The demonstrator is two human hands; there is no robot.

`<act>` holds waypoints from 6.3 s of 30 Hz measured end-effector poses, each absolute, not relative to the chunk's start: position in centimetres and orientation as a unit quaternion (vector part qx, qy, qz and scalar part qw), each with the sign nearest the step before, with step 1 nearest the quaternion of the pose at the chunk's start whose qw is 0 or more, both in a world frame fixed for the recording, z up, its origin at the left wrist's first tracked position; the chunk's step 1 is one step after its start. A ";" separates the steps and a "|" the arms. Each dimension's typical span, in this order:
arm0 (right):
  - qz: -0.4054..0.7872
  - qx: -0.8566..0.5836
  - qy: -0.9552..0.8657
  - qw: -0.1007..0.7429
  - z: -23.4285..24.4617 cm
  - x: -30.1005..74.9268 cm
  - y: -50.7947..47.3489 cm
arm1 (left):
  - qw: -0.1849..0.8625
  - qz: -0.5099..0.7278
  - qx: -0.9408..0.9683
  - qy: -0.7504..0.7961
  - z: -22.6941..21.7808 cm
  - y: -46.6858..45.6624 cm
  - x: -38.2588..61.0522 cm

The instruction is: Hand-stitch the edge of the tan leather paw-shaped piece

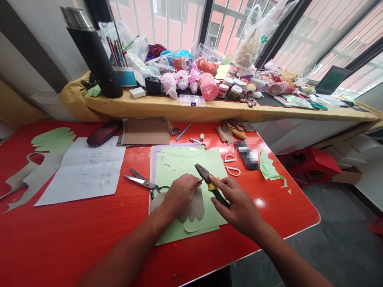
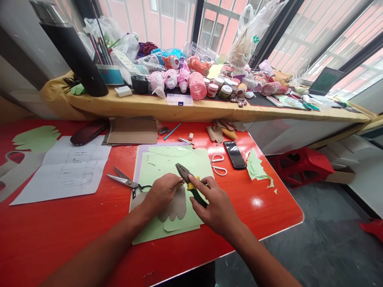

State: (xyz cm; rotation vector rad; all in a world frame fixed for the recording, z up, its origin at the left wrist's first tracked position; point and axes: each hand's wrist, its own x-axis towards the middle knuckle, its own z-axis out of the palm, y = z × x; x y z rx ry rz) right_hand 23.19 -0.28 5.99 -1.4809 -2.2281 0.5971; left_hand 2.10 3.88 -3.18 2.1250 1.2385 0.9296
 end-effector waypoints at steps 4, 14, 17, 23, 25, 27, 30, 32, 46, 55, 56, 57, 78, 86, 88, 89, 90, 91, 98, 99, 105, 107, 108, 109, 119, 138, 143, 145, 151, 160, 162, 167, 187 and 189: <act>0.195 -0.523 -0.810 0.179 5.3 23.0 -0.5 | 0.258 0.337 0.784 0.453 -3.1 3.9 2.0; 0.158 -0.484 -0.832 0.221 9.9 22.8 1.1 | 0.268 0.346 0.775 0.456 -3.1 4.0 1.9; 0.133 -0.503 -0.787 0.332 10.3 22.5 1.0 | 0.273 0.355 0.775 0.446 -3.2 4.0 1.9; 0.214 -0.529 -0.800 0.187 4.7 23.1 0.0 | 0.273 0.350 0.774 0.451 -3.0 3.9 2.0; 0.208 -0.561 -0.777 0.195 4.2 23.7 0.0 | 0.274 0.356 0.775 0.444 -2.9 3.9 2.0; 0.213 -0.566 -0.771 0.199 4.4 24.0 0.1 | 0.274 0.360 0.773 0.444 -2.9 3.9 2.0; 0.231 -0.555 -0.775 0.194 4.8 23.9 -0.2 | 0.274 0.358 0.772 0.447 -2.9 3.9 2.0; 0.233 -0.544 -0.782 0.195 4.6 23.5 -0.5 | 0.272 0.353 0.775 0.449 -2.9 3.9 2.0; 0.110 -0.497 -0.814 0.280 8.0 22.7 1.0 | 0.267 0.359 0.778 0.441 -3.0 4.0 2.0; 0.215 -0.588 -0.760 0.173 3.5 24.7 0.4 | 0.274 0.364 0.775 0.438 -3.1 4.1 1.9; 0.217 -0.599 -0.751 0.174 3.3 25.0 0.6 | 0.272 0.363 0.776 0.438 -3.2 4.1 1.9; 0.216 -0.608 -0.745 0.172 3.0 25.4 0.7 | 0.272 0.364 0.776 0.438 -3.2 4.1 1.8; 0.058 -0.528 -0.809 0.252 0.8 26.2 3.6 | 0.450 0.415 0.606 0.507 -1.0 4.7 1.5; 0.350 -0.503 -0.749 0.252 0.6 22.4 3.3 | 0.451 0.421 0.609 0.497 -0.8 4.4 1.4; 0.383 -0.503 -0.743 0.222 0.6 21.7 3.8 | 0.444 0.432 0.611 0.493 -0.9 4.4 1.3; 0.397 -0.500 -0.742 0.204 0.6 21.4 4.1 | 0.443 0.437 0.609 0.493 -0.9 4.3 1.2; 0.409 -0.497 -0.742 0.188 0.6 21.1 4.4 | 0.444 0.441 0.604 0.494 -1.0 4.3 1.2; 0.419 -0.495 -0.741 0.176 0.7 20.9 4.7 | 0.447 0.445 0.596 0.497 -1.1 4.3 1.1; 0.555 -0.426 -0.686 0.200 0.0 20.4 7.1 | 0.408 0.494 0.526 0.558 -1.0 4.9 0.5; 0.576 -0.415 -0.672 0.210 -0.3 20.5 7.3 | 0.385 0.481 0.538 0.575 -0.9 5.2 0.2; 0.631 -0.390 -0.632 0.225 -1.0 21.6 7.3 | 0.240 0.350 0.629 0.651 -0.9 6.4 -1.6; 0.628 -0.389 -0.634 0.227 -1.0 21.9 7.3 | 0.192 0.345 0.643 0.656 -0.7 6.2 -1.8; 0.625 -0.389 -0.638 0.227 -0.9 21.9 7.2 | 0.170 0.351 0.649 0.653 -0.6 6.0 -1.7; 0.619 -0.390 -0.643 0.226 -0.9 21.9 7.2 | 0.155 0.357 0.657 0.645 -0.4 5.7 -1.6; 0.597 -0.394 -0.650 0.258 -1.1 21.3 6.8 | 0.278 0.309 0.708 0.571 0.9 3.3 0.2; 0.702 -0.350 -0.559 0.268 0.0 21.4 6.5 | 0.230 0.375 0.729 0.524 0.5 2.7 0.1; 0.703 -0.350 -0.563 0.259 -0.3 20.9 6.3 | 0.227 0.408 0.726 0.505 0.6 2.3 0.6; 0.705 -0.343 -0.564 0.260 -0.5 20.8 6.2 | 0.253 0.415 0.706 0.516 0.6 2.1 1.0; 0.701 -0.344 -0.561 0.276 -0.6 21.0 6.2 | 0.431 0.390 0.588 0.562 0.6 2.0 1.0; 0.684 -0.365 -0.571 0.268 -0.4 21.1 6.3 | 0.578 0.327 0.532 0.525 1.6 2.6 0.2; 0.687 -0.362 -0.572 0.265 -0.4 21.2 6.3 | 0.588 0.327 0.520 0.526 1.6 2.7 0.2; 0.691 -0.351 -0.573 0.267 0.0 21.6 6.3 | 0.602 0.331 0.497 0.530 1.3 2.7 0.2; 0.666 -0.359 -0.596 0.270 0.2 21.4 6.0 | 0.605 0.407 0.488 0.480 1.2 2.4 0.8; 0.655 -0.364 -0.601 0.279 0.2 21.4 6.0 | 0.576 0.404 0.500 0.505 1.1 2.4 0.7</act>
